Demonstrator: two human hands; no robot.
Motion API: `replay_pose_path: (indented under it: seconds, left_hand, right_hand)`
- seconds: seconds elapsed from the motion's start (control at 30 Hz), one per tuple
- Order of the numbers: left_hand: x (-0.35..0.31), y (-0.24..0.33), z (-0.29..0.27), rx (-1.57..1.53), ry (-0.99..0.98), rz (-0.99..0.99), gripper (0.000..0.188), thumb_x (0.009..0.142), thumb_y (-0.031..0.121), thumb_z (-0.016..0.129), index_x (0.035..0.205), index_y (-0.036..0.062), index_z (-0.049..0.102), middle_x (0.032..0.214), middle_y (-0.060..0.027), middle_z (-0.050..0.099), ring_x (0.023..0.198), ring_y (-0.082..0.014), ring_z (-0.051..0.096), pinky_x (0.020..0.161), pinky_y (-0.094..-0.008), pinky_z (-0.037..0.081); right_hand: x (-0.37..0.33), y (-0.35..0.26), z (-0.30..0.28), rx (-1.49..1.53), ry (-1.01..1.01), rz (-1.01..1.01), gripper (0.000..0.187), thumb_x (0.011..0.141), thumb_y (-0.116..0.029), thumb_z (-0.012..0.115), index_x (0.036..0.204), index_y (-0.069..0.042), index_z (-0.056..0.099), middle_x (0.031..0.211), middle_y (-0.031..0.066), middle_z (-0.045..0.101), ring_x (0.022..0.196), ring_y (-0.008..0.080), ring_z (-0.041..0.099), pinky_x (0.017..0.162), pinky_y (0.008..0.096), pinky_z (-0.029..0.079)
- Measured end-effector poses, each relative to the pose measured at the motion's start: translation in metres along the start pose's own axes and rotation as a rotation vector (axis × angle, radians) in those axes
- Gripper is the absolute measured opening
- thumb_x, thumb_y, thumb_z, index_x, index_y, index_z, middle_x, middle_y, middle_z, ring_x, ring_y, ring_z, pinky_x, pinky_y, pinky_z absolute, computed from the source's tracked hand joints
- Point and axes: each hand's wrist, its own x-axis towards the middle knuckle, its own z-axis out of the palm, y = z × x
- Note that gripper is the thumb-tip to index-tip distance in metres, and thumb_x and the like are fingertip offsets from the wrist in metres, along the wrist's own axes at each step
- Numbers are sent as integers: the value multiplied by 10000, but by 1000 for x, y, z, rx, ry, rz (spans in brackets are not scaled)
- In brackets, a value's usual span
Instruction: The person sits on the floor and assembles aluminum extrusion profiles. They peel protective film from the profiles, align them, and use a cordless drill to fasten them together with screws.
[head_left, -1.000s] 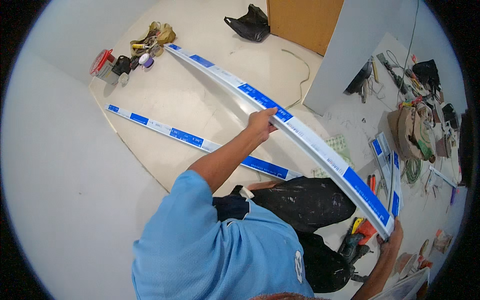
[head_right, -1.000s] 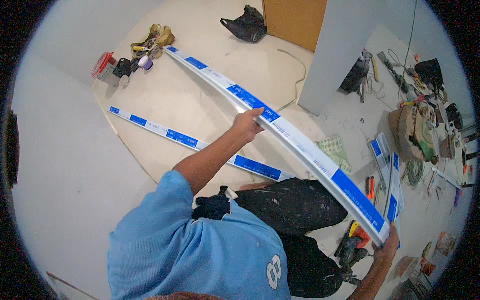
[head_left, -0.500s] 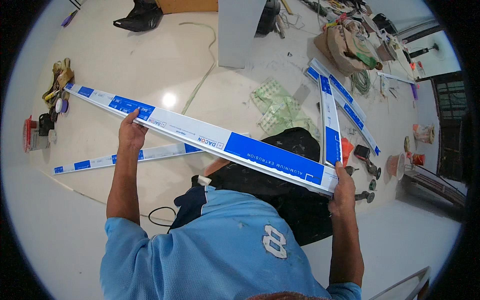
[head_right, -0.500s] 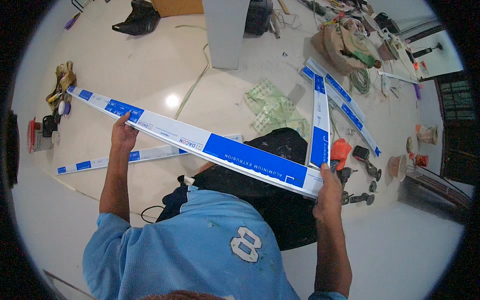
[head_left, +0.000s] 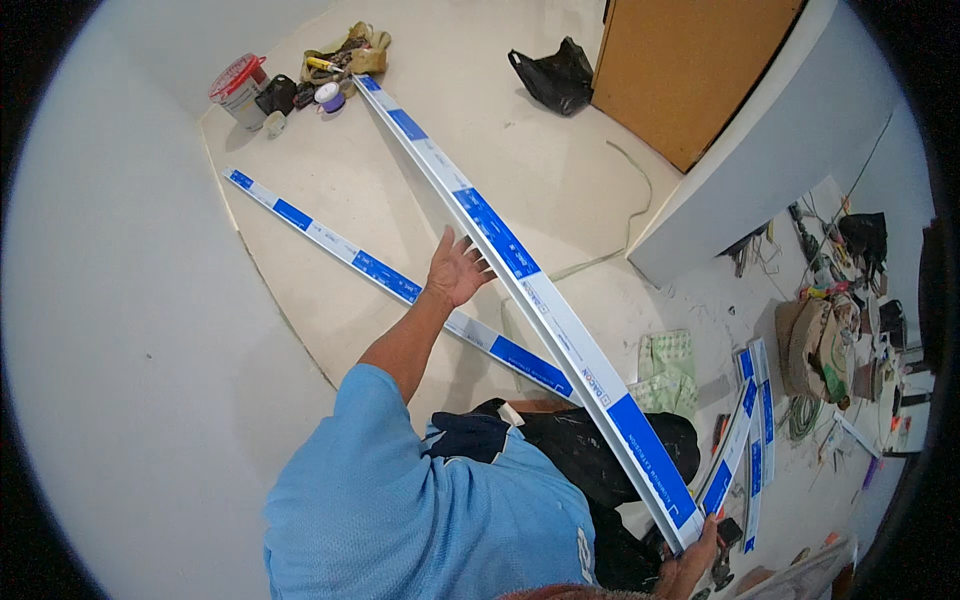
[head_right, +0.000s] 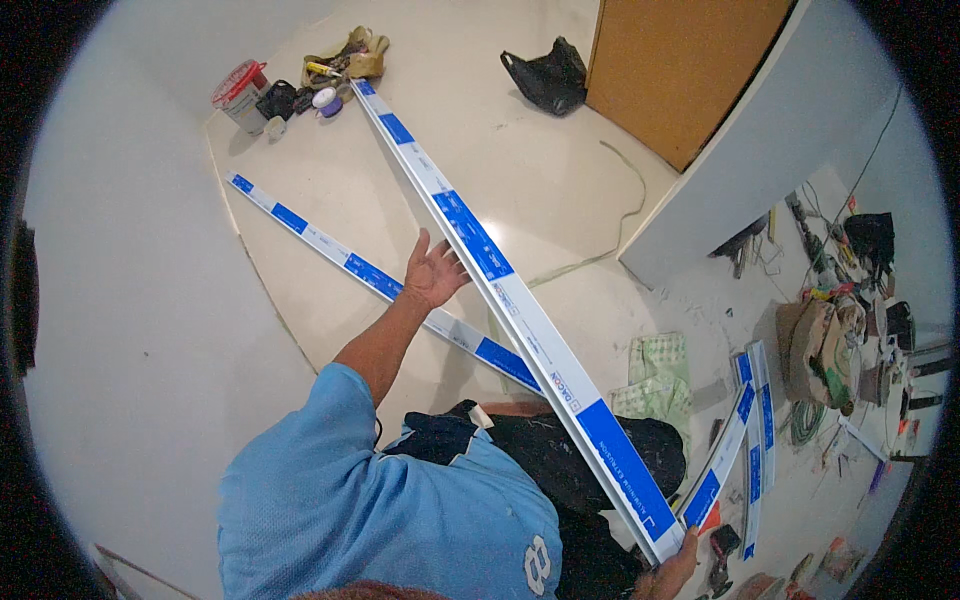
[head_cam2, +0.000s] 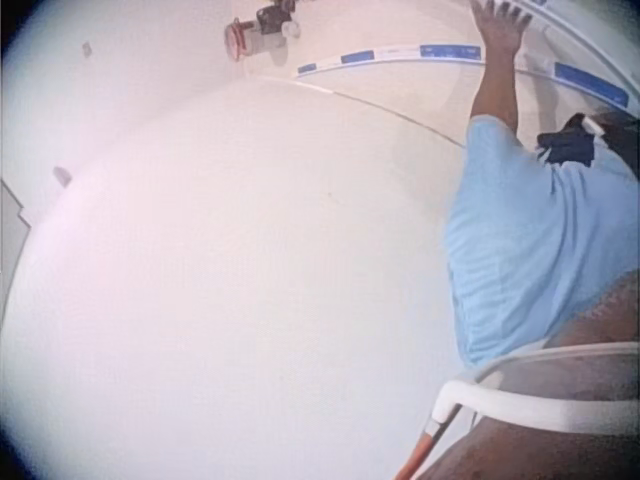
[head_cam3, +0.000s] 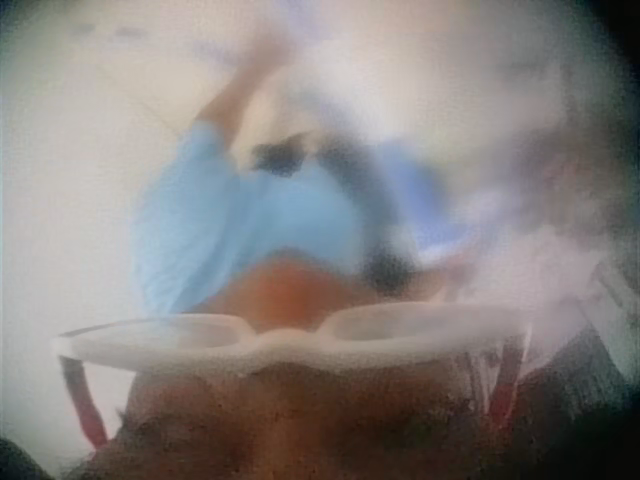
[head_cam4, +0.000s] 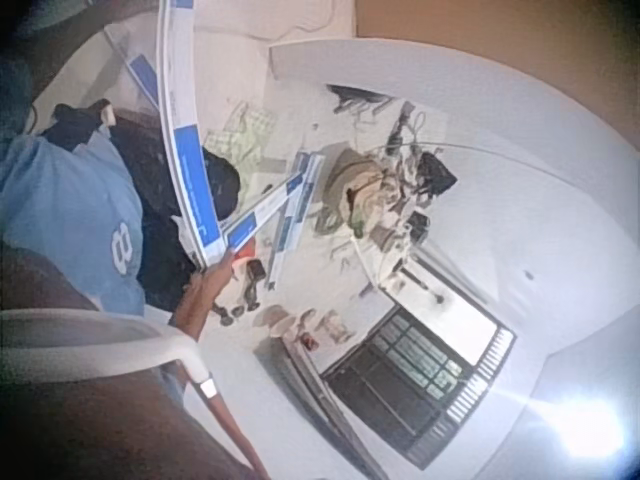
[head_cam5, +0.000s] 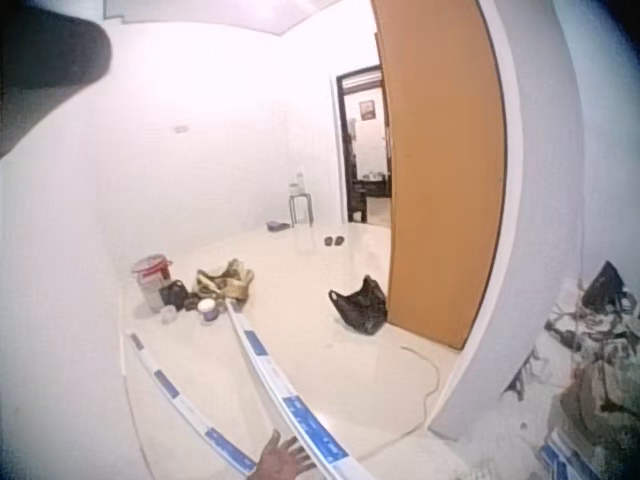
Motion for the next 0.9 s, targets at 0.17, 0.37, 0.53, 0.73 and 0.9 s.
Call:
replay_pose_path:
  seconds: [0.17,0.37,0.53,0.73,0.9]
  left_hand:
    - [29,-12,29,274,-92,41,356,1005,235,763,1289,49,656,1261,-194,754,1159,-320,741,1059,-522,602]
    - [42,-40,41,95,61,120,291,955,97,675,1229,3,644,1079,-182,736,1024,-342,731,1010,-527,609]
    - [76,-16,48,5,164,167,228,894,114,690,1103,36,642,1001,-137,708,914,-316,718,934,-504,622]
    - [109,3,47,18,263,287,276,854,161,702,1082,13,657,978,-135,718,892,-323,718,885,-493,629]
    - [146,51,37,19,318,318,269,846,175,709,1063,25,659,997,-130,712,924,-322,712,927,-499,609]
  right_hand:
    - [20,8,-33,-208,-493,-772,485,1128,-316,550,1522,-36,513,1319,174,689,1079,297,731,868,422,607]
    - [-7,9,-47,37,-86,-117,481,1158,-294,497,1354,123,637,1250,219,723,1082,309,729,948,434,594]
    - [-28,-2,27,153,-17,-136,440,1097,-381,596,1301,0,678,1067,155,784,874,267,789,714,401,643]
    - [-12,3,74,140,-9,-62,404,1054,-449,652,1231,-87,689,997,111,770,770,262,752,612,404,589]
    - [-31,-15,121,92,-50,-9,423,1065,-457,634,1241,-73,668,973,91,759,724,248,748,523,392,563]
